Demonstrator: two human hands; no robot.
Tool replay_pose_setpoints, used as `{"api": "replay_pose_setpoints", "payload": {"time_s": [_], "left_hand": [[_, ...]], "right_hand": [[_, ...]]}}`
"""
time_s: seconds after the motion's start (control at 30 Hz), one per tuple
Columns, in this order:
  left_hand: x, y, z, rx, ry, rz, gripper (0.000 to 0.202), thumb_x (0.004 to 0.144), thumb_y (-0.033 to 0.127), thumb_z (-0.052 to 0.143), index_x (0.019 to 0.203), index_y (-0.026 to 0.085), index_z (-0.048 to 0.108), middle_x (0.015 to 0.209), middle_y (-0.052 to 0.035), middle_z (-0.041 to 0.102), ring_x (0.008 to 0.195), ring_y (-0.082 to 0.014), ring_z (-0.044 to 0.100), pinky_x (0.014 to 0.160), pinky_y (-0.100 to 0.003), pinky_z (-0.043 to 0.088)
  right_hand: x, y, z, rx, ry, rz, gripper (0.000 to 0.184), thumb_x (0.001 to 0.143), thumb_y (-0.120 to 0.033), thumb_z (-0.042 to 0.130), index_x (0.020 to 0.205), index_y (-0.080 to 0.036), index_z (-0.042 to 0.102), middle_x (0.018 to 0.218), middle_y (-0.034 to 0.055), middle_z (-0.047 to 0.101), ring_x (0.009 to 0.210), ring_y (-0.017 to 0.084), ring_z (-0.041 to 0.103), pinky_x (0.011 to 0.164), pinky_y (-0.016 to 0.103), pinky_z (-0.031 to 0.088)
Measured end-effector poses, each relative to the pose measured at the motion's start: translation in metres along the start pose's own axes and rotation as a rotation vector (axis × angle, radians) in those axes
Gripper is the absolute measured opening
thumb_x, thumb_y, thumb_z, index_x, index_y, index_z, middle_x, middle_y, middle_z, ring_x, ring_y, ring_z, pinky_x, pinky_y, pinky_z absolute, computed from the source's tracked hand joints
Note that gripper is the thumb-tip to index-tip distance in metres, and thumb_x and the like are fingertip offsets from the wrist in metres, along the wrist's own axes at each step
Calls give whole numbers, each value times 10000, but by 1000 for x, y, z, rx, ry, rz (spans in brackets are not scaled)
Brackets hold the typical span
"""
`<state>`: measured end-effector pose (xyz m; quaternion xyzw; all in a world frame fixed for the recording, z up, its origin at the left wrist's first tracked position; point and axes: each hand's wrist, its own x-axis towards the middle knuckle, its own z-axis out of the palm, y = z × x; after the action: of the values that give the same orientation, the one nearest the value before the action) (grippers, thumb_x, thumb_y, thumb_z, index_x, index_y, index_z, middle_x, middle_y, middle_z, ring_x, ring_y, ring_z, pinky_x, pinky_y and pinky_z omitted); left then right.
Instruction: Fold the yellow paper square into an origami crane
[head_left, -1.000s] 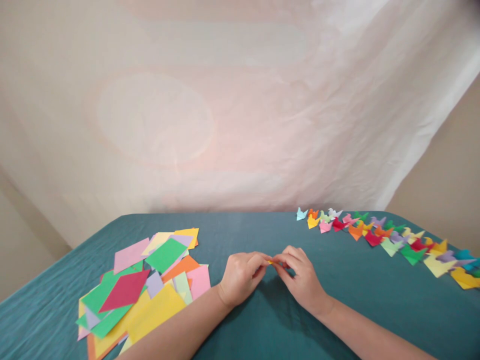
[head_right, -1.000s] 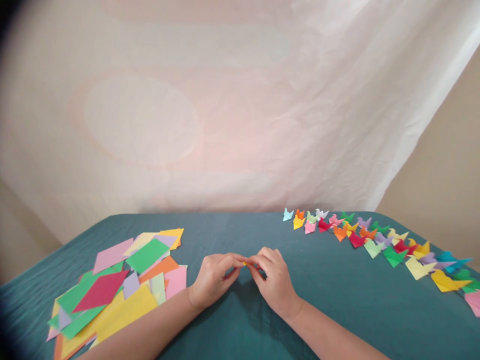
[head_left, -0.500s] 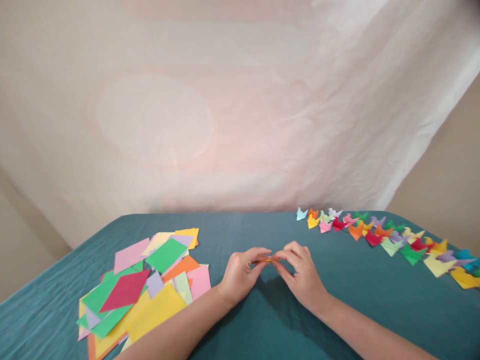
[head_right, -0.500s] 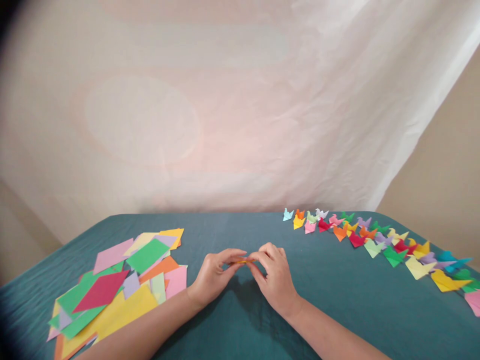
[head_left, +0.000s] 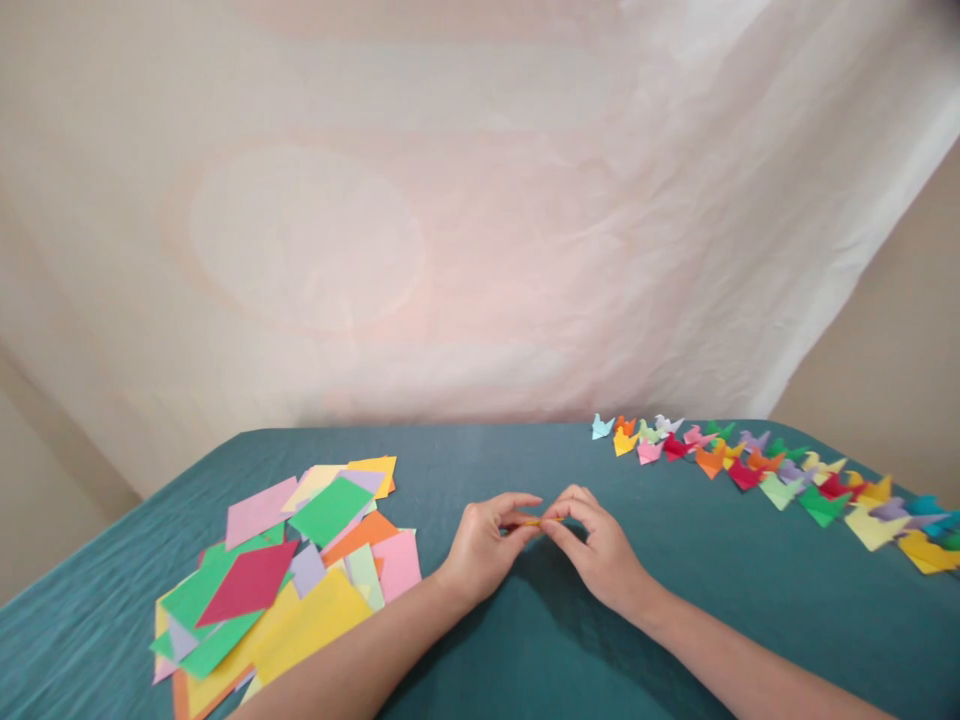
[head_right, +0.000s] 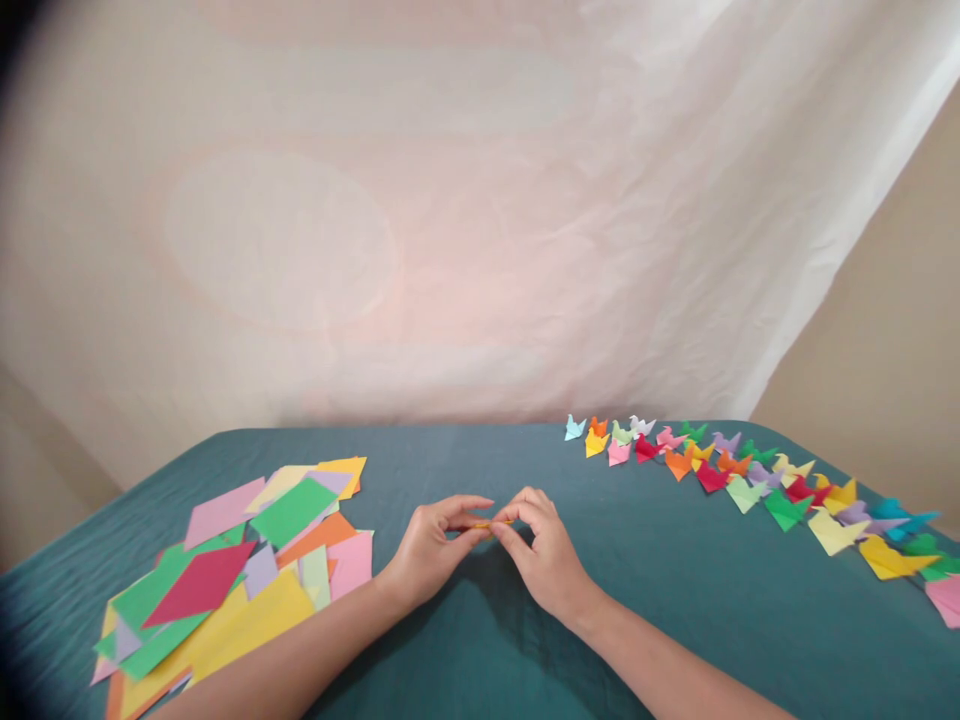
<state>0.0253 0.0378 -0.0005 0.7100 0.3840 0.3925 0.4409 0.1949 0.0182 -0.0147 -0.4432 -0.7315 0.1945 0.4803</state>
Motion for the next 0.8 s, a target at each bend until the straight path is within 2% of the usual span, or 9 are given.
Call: {"api": "replay_pose_setpoints", "payload": {"time_s": [0.23, 0.47, 0.67, 0.8], "left_hand": [[6, -11, -1, -210, -52, -119, 343, 718, 260, 672, 1029, 128, 613, 805, -61, 720, 735, -185, 672, 696, -270, 509], [8, -16, -2, -339, 0, -244, 433, 645, 318, 744, 1005, 118, 609, 739, -54, 715, 668, -168, 666, 627, -234, 490], [9, -20, -1, -371, 9, -272, 526, 599, 349, 778, 1034, 120, 591, 724, -43, 704, 665, -172, 665, 627, -247, 498], [9, -23, 0, -354, -66, -285, 475, 592, 289, 777, 994, 119, 591, 704, -34, 698, 635, -155, 657, 614, -236, 493]], "right_hand": [[3, 6, -1, 77, -62, 94, 272, 890, -352, 464, 793, -188, 657, 733, 16, 562, 739, 158, 544, 698, 286, 434], [4, 9, -1, 276, -77, 248, 297, 867, -430, 479, 854, -176, 632, 781, 15, 574, 709, 142, 529, 640, 252, 437], [3, 8, 4, 246, -78, 229, 253, 826, -390, 550, 725, -165, 605, 732, 2, 532, 657, 127, 490, 606, 246, 409], [4, 12, 3, 240, -84, 239, 262, 850, -379, 516, 737, -163, 613, 747, 14, 554, 679, 138, 505, 625, 258, 412]]}}
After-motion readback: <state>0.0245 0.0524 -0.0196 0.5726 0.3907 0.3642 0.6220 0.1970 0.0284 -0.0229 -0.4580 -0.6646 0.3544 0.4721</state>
